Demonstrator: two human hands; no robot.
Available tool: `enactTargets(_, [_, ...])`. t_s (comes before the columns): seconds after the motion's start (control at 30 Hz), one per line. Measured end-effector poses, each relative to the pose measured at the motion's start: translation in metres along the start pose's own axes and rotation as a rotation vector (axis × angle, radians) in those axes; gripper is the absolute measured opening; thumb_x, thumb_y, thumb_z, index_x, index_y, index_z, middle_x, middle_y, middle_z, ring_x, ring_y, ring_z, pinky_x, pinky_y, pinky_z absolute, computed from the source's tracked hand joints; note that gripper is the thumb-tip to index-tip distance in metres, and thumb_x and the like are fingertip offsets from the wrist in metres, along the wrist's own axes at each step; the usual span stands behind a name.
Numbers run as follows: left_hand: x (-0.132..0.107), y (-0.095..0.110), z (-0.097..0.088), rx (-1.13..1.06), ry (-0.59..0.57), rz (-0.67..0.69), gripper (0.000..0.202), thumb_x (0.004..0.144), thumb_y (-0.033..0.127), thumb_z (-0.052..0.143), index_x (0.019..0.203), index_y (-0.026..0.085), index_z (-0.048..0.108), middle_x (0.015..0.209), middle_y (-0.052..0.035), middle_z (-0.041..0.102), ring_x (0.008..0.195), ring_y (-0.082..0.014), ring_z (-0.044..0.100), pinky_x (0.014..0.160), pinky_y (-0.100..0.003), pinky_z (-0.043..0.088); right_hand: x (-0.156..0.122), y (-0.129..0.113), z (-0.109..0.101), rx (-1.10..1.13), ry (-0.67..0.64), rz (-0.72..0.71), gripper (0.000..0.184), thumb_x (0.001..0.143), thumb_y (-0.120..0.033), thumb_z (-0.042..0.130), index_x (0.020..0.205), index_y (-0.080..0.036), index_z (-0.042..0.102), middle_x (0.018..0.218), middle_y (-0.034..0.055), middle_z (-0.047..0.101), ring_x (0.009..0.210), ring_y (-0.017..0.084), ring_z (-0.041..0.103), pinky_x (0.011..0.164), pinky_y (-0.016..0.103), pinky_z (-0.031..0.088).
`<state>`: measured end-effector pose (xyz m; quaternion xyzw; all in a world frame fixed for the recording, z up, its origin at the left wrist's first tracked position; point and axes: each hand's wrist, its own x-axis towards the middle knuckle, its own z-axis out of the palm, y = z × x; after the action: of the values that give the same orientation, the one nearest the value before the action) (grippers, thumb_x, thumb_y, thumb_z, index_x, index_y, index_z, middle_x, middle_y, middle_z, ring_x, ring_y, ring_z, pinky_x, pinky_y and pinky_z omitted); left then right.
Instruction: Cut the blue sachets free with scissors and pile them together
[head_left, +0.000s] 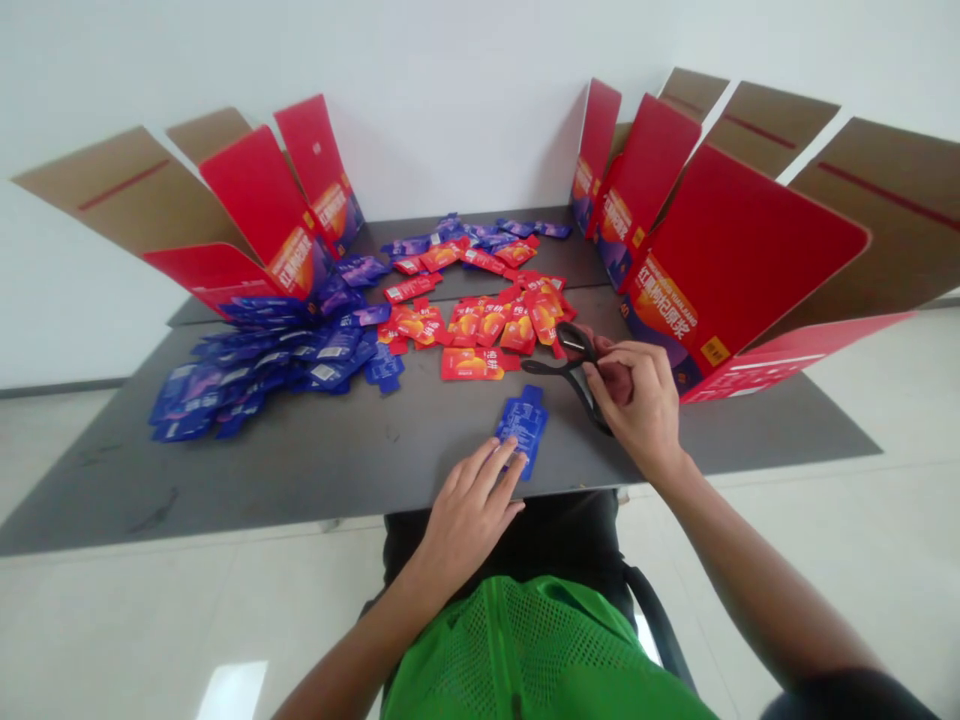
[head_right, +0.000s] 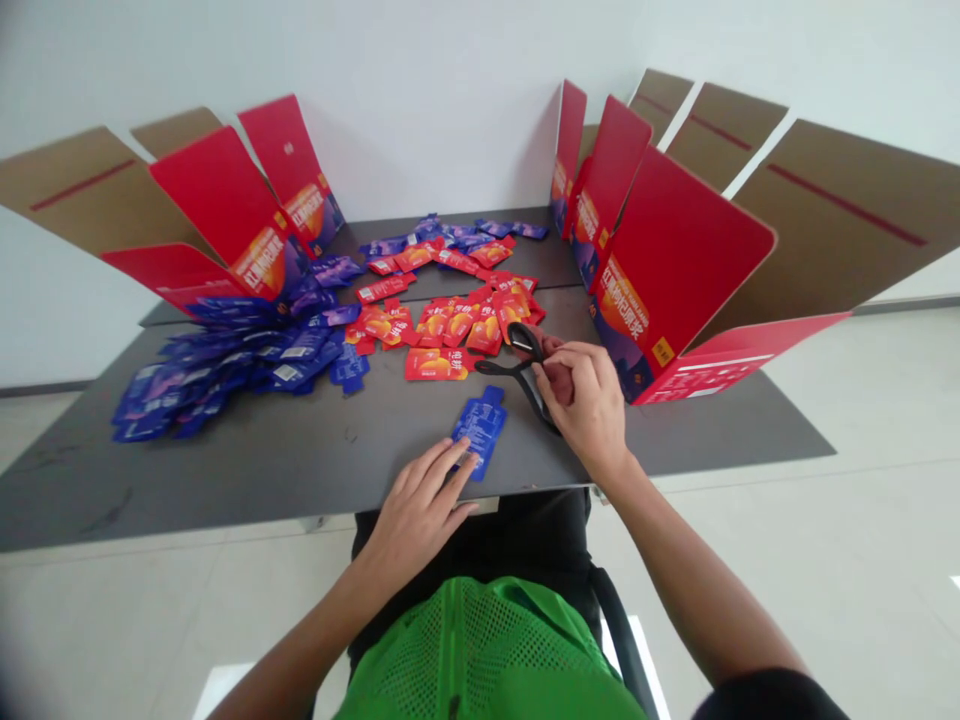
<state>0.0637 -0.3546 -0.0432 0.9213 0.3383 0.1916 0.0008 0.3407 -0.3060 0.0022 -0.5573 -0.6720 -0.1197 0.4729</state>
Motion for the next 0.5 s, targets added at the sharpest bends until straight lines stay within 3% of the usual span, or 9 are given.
enactTargets(0.13, [-0.004,0.001,0.005,0.005,0.001,0.021,0.05,0.1,0.024,0.064,0.148,0.015,0.052,0.151,-0.0139,0.056,0.14,-0.0289,0.051,0.111,-0.044,0.046,-0.019,0.015,-0.006,-0.038,0.041,0.136,0.017,0.096,-0.036,0.07,0.104,-0.023,0.061,0.107,0.0081,0.064,0.106,0.025,0.062,0.092,0.04,0.052])
enactTargets(0.23, [-0.011,0.003,0.004,-0.049,0.055,0.019,0.041,0.101,0.02,0.063,0.142,0.019,0.059,0.137,-0.0114,0.067,0.124,-0.0263,0.062,0.102,-0.042,0.051,-0.03,0.023,-0.007,-0.046,0.05,0.22,0.02,0.095,-0.04,0.07,0.101,-0.023,0.061,0.106,0.0076,0.064,0.103,0.024,0.062,0.088,0.039,0.052])
enactTargets(0.4, [-0.008,0.004,-0.009,-0.178,0.27,0.023,0.035,0.098,0.011,0.064,0.132,0.017,0.065,0.116,-0.0103,0.074,0.104,-0.022,0.069,0.093,-0.037,0.056,-0.033,0.027,-0.006,-0.017,0.064,0.275,0.022,0.094,-0.042,0.071,0.1,-0.024,0.061,0.104,0.0066,0.065,0.101,0.024,0.062,0.086,0.038,0.05])
enactTargets(0.5, [0.002,0.001,-0.018,-0.307,0.439,-0.164,0.025,0.097,0.011,0.065,0.121,0.018,0.069,0.106,-0.0075,0.074,0.095,-0.0176,0.07,0.089,-0.03,0.057,-0.032,0.028,-0.005,-0.009,0.061,0.283,0.023,0.094,-0.043,0.071,0.1,-0.024,0.061,0.104,0.0064,0.065,0.1,0.025,0.062,0.086,0.038,0.05])
